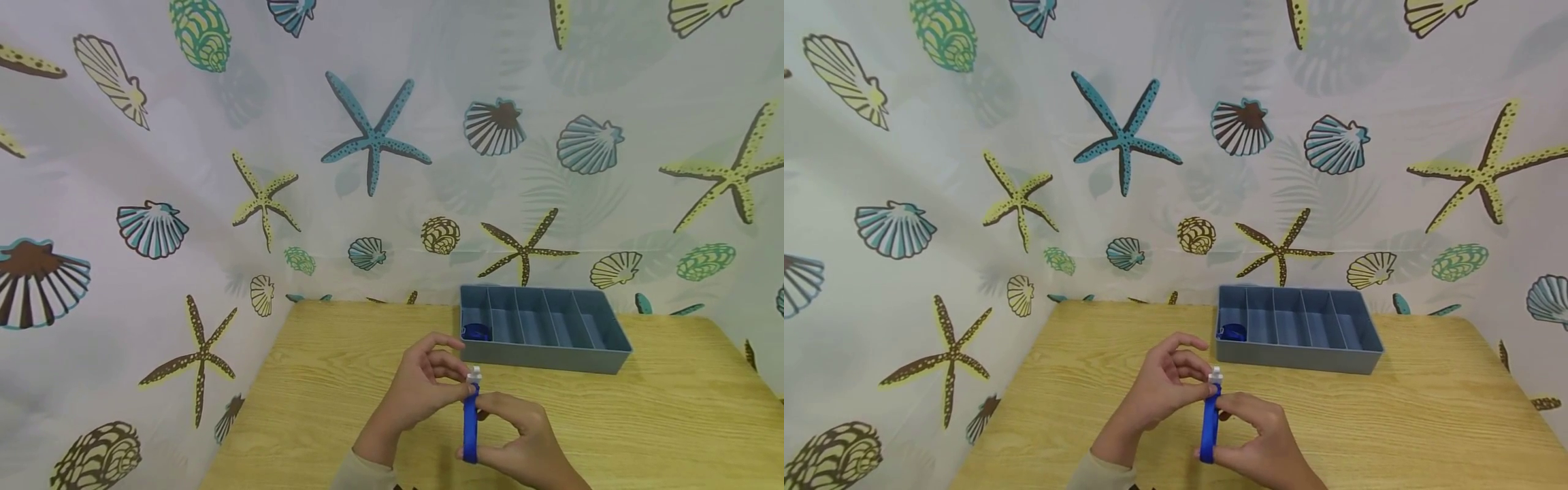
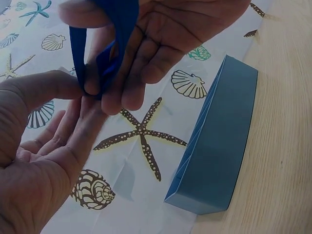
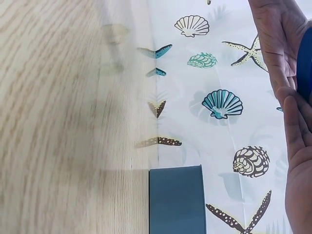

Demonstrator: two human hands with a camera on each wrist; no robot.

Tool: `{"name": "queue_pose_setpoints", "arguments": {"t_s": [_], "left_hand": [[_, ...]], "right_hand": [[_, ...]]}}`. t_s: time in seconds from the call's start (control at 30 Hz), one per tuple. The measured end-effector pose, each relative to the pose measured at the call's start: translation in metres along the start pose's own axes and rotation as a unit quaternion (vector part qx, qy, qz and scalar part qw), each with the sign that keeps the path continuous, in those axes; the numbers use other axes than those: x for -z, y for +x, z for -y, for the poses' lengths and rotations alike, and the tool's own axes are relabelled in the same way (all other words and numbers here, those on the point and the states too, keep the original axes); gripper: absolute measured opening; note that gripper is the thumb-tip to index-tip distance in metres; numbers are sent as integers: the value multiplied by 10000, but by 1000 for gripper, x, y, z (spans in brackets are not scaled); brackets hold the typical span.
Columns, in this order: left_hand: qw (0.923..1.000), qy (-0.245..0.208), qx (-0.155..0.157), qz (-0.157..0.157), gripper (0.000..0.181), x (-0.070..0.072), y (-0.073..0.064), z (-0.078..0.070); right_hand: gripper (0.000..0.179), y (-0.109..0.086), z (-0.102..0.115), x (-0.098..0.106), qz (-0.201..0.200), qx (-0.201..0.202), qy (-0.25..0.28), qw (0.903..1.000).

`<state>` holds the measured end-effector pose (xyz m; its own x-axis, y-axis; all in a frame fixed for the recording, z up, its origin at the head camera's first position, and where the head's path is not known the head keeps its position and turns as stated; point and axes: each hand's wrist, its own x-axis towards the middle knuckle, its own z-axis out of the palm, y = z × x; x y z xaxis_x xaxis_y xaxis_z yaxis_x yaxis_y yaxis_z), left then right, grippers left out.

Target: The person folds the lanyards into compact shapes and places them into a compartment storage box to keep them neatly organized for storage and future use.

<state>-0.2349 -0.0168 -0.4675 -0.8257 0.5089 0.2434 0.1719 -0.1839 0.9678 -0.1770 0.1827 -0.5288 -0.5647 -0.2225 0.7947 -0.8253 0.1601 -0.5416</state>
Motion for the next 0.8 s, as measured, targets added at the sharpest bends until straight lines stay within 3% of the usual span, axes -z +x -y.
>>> {"name": "queue_pose_setpoints", "arguments": {"t_s": [0.23,0.43,0.57,0.67,0.8], "left_hand": [[9999,116,22,-65,53,1,-1,-2],[9996,118,127,212,53,2,-1,-2],[9993,133,142,318,52,3,-1,-3],[9996,132,51,260,50,3,-2,-4],[9999,105,-118,4,47,1,-2,-3]], "right_hand": [[61,1,1,0,34,-65,30,10000],[62,-1,3,0,51,-132,-52,9999],[52,-1,4,0,132,-115,-163,9997],[43,-1,4,0,113,-76,-78,9999],[46,0,4,-1,-28,-44,315,9995]]}}
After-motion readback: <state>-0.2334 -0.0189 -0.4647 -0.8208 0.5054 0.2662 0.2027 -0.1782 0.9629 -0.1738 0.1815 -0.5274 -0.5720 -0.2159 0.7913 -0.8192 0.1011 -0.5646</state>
